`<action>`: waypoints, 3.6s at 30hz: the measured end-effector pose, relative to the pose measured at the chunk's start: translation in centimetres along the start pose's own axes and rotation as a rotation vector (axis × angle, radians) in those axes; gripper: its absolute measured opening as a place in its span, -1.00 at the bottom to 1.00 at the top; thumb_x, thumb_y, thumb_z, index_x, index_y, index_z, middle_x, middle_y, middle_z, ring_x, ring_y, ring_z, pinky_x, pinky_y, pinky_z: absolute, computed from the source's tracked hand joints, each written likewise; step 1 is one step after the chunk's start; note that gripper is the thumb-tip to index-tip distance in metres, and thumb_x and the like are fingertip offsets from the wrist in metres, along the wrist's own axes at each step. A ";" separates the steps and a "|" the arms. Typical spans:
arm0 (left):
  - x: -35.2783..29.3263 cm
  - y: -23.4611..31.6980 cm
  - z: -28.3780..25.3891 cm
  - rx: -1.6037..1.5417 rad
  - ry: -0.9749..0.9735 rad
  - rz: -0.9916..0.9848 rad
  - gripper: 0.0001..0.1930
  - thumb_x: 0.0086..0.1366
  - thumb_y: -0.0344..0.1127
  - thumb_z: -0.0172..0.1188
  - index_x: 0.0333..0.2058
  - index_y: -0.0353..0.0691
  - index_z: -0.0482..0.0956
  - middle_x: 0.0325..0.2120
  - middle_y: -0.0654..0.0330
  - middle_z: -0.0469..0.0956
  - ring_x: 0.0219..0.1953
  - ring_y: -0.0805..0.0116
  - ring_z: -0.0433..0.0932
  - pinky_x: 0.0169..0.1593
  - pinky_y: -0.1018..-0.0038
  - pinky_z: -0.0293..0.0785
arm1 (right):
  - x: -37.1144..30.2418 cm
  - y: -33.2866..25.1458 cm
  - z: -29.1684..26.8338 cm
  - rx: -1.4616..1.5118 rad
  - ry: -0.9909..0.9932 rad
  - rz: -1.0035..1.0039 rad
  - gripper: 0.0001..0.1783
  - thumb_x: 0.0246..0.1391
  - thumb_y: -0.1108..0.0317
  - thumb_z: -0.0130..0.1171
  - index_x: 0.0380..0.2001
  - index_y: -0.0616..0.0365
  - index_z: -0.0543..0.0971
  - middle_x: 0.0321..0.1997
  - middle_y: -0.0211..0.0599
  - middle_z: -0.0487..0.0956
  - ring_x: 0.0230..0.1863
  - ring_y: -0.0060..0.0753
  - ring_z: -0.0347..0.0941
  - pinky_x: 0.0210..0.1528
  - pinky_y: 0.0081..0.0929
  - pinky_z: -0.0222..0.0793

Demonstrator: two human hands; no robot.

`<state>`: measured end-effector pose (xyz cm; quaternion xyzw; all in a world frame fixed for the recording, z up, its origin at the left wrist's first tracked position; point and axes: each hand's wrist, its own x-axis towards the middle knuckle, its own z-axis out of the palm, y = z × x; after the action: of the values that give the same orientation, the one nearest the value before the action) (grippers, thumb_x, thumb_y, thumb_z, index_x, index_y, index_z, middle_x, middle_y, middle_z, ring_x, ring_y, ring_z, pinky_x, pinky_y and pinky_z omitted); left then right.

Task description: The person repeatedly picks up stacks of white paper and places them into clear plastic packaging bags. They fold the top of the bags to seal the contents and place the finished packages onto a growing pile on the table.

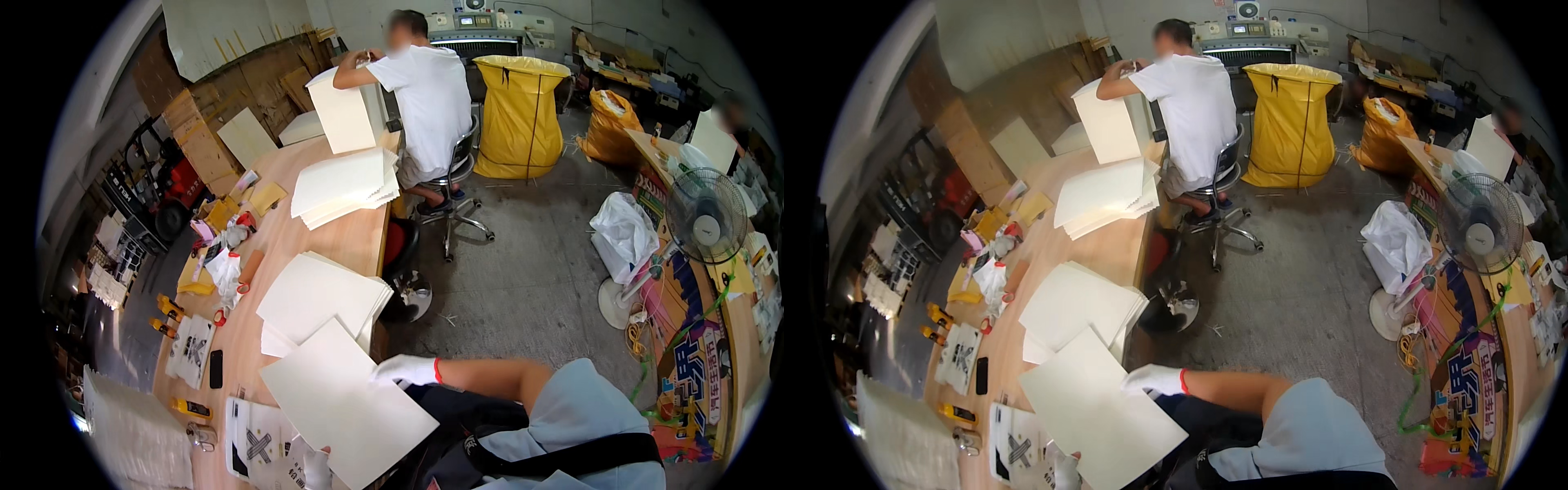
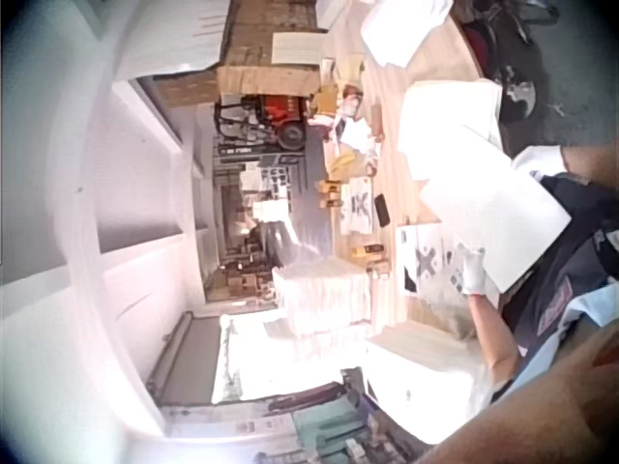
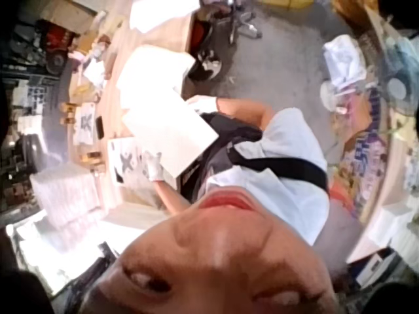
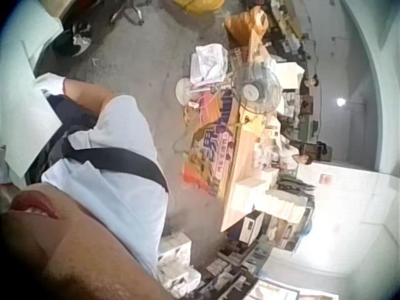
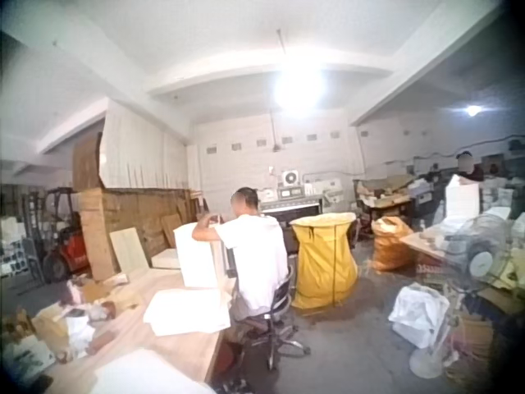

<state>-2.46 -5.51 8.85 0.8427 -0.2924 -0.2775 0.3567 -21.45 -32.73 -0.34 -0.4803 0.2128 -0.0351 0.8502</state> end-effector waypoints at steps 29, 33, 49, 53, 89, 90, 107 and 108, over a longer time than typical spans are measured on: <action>-7.9 2.4 -6.9 -1.233 0.505 0.101 -0.41 0.35 -0.19 -0.02 0.31 -0.15 0.08 0.08 0.19 0.41 -0.47 0.54 0.48 -0.44 0.61 0.43 | -3.5 -11.3 12.3 -1.766 -0.415 -0.931 -0.68 -0.02 0.00 0.15 -0.52 0.02 0.60 -0.63 -0.28 0.44 -0.51 -0.19 0.44 -0.53 -0.26 0.35; -12.3 6.5 -7.7 -0.957 0.474 0.235 -0.42 0.28 -0.33 0.03 0.27 -0.18 0.17 0.20 0.21 0.28 -0.27 0.51 0.50 -0.27 0.58 0.50 | -2.3 -10.8 15.7 -1.988 -0.681 -1.072 -0.71 -0.01 0.04 0.13 -0.48 0.01 0.57 -0.58 -0.36 0.41 -0.51 -0.24 0.42 -0.57 -0.32 0.37; -7.8 9.6 4.4 0.123 0.517 0.438 -0.64 0.05 -0.41 0.16 -0.14 0.09 0.53 -0.48 0.19 0.56 -0.47 0.16 0.59 -0.43 0.31 0.49 | 9.0 0.0 16.4 -1.269 -0.604 -0.655 -0.54 0.11 0.17 -0.01 0.04 0.14 0.40 -0.22 -0.17 0.55 -0.16 -0.14 0.49 -0.11 -0.22 0.40; -6.0 10.0 6.1 -0.010 0.512 0.496 -0.67 0.05 -0.41 0.16 -0.15 0.02 0.51 -0.45 0.14 0.57 -0.40 0.10 0.58 -0.36 0.29 0.50 | 8.4 2.0 17.6 -1.440 -0.420 -0.811 -0.53 0.09 0.17 0.00 0.05 0.12 0.40 -0.25 -0.17 0.52 -0.15 -0.15 0.46 -0.05 -0.21 0.36; -29.0 -5.6 15.8 -0.800 0.721 -0.269 -0.93 0.18 -0.49 0.12 -0.40 -0.24 0.40 -0.51 0.30 0.40 -0.44 0.53 0.36 -0.32 0.60 0.32 | -12.0 -3.0 11.3 -2.091 -0.931 -0.324 -0.76 -0.07 0.23 0.04 -0.69 0.09 0.48 -0.70 -0.25 0.53 -0.66 -0.21 0.53 -0.69 -0.20 0.35; -29.2 -5.1 15.0 -0.704 0.620 -0.265 -0.92 0.16 -0.49 0.14 -0.41 -0.25 0.40 -0.52 0.28 0.40 -0.45 0.51 0.37 -0.33 0.58 0.32 | -12.0 -3.1 11.3 -2.063 -0.982 -0.172 -0.76 -0.07 0.24 0.05 -0.70 0.10 0.47 -0.70 -0.24 0.53 -0.64 -0.20 0.54 -0.68 -0.20 0.37; -22.0 -10.3 11.5 -0.036 0.851 -0.416 -0.86 0.07 -0.45 0.14 -0.54 -0.23 0.33 -0.64 0.08 0.35 -0.57 0.20 0.41 -0.47 0.38 0.34 | -5.4 -1.8 11.3 -1.904 -0.549 -0.806 -0.72 -0.11 0.23 0.03 -0.81 0.03 0.46 -0.75 -0.22 0.47 -0.69 -0.12 0.40 -0.60 -0.20 0.34; -23.1 -10.7 12.3 0.128 0.750 -0.399 -0.87 0.07 -0.43 0.15 -0.53 -0.23 0.34 -0.63 0.05 0.36 -0.57 0.16 0.41 -0.46 0.37 0.34 | -6.2 -1.0 10.0 -1.990 -0.664 -0.545 -0.72 -0.07 0.18 0.01 -0.75 0.00 0.50 -0.71 -0.20 0.51 -0.59 -0.09 0.49 -0.50 -0.20 0.40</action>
<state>-23.16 11.22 -0.63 0.9458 0.0098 0.0033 0.3245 -23.02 -23.60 6.97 -0.9714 -0.2088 0.0972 0.0577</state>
